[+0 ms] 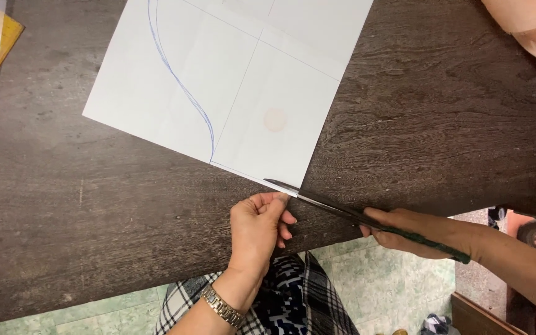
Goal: Cutting a paper pattern with scissors, folding it, and marking it with a pen on a workbench.
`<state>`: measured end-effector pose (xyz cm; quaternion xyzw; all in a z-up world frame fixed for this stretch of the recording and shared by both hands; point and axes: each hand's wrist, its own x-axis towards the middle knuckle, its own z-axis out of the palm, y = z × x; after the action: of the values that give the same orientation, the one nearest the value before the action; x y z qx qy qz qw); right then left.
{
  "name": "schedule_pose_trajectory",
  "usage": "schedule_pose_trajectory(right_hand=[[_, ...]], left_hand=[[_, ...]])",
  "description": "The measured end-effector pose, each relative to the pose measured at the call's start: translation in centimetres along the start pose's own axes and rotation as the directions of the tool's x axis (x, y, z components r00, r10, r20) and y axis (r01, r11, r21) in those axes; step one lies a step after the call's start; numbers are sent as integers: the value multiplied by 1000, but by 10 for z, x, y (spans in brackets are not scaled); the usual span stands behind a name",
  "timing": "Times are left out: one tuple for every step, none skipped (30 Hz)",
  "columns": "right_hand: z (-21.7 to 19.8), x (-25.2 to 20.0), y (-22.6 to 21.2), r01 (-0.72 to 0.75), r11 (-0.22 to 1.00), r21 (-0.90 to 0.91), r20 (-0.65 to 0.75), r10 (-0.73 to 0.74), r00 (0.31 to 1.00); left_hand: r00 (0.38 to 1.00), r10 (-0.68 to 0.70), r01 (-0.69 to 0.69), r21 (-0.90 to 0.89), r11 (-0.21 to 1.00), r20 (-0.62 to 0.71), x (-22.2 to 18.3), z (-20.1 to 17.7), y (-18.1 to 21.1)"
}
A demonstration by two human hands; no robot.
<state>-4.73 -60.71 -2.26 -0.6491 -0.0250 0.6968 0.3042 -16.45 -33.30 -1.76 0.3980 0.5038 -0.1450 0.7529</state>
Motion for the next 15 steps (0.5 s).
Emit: schedule_pose_trajectory(right_hand=[[-1,-1,0,39,994,-103,10,-38,999],[-2,-2,0,79,976,-205,23,-76,997],[-6,3,17,78,976,-205,23,-75,997],[-9,9,35,-26,998,-66,8,26,1000],[-12,15,52,-128,989,76,6,128,992],[-10,11,42,-129,989,77,7,129,992],[-8,8,33,-128,992,-16,-6,128,992],[-6,5,23,-126,986,-108,-18,124,992],[-6,4,23,-126,986,-107,-17,125,992],[-7,3,23,-129,981,-146,-12,128,992],[-7,2,23,-131,974,-185,-7,132,991],[-7,3,24,-131,974,-185,-7,132,991],[-7,4,25,-92,968,-235,-29,87,996],[-6,5,26,-54,957,-284,-49,42,998],[-5,2,18,-54,957,-284,-49,42,998]], left_hand=[[1000,5,-5,-6,1000,2,0,0,0],[1000,9,-9,-13,1000,4,0,0,-1],[1000,8,-8,-13,1000,3,0,0,-1],[1000,8,-8,-7,1000,4,0,0,-1],[1000,8,-8,-2,1000,5,1,0,-1],[1000,7,-7,-2,1000,4,1,0,-2],[1000,7,-7,-1,1000,6,1,0,-2],[1000,8,-8,0,1000,7,2,0,-2],[1000,7,-7,0,1000,6,2,0,-3],[1000,7,-7,3,1000,6,2,0,-2],[1000,7,-7,6,1000,7,2,0,-2],[1000,7,-7,6,1000,6,2,0,-2],[1000,10,-10,1,1000,9,2,0,-3],[1000,13,-13,-4,1000,11,2,0,-3],[1000,12,-12,-3,1000,11,2,0,-3]])
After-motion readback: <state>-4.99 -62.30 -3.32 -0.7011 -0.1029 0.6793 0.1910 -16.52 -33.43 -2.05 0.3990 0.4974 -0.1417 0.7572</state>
